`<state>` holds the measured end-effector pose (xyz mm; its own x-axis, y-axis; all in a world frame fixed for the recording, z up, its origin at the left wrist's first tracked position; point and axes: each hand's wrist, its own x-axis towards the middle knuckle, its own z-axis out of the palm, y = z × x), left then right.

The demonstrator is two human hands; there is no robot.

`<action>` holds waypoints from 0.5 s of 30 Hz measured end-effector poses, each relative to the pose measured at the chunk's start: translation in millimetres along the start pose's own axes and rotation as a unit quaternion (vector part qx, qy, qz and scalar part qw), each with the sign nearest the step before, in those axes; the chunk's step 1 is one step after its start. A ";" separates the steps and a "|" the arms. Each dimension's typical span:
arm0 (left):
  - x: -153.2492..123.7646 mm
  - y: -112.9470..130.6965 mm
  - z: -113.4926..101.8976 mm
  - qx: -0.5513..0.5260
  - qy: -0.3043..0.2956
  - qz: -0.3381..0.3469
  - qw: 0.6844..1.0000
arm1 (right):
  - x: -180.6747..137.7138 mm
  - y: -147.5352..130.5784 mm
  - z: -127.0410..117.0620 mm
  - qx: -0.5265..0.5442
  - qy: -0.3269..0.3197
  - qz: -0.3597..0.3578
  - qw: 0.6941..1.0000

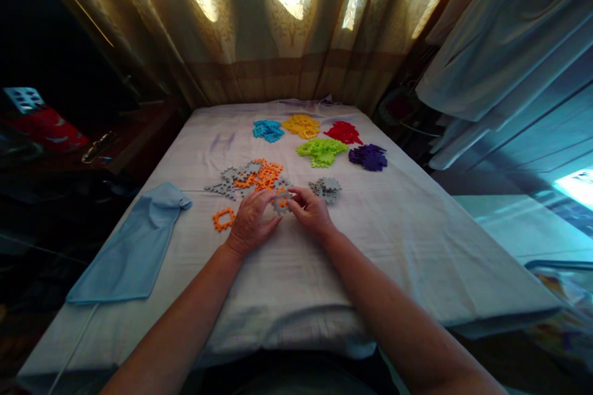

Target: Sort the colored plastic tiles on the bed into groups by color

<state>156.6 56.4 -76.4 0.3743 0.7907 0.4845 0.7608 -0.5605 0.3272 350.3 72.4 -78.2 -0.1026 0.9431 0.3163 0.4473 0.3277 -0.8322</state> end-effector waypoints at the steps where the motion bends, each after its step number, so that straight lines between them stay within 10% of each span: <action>1: -0.1 -0.8 1.2 0.005 -0.004 0.001 1.000 | 0.8 1.2 -0.7 0.007 0.004 0.002 1.000; 15: 0.0 5.3 6.4 0.111 -0.075 -0.071 0.988 | 12.2 21.8 -39.1 -0.176 0.099 0.041 0.978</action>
<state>164.1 55.0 -79.8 0.3176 0.8940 0.3160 0.9025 -0.3872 0.1884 393.5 88.9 -74.7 0.1049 0.9246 0.3662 0.7291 0.1789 -0.6606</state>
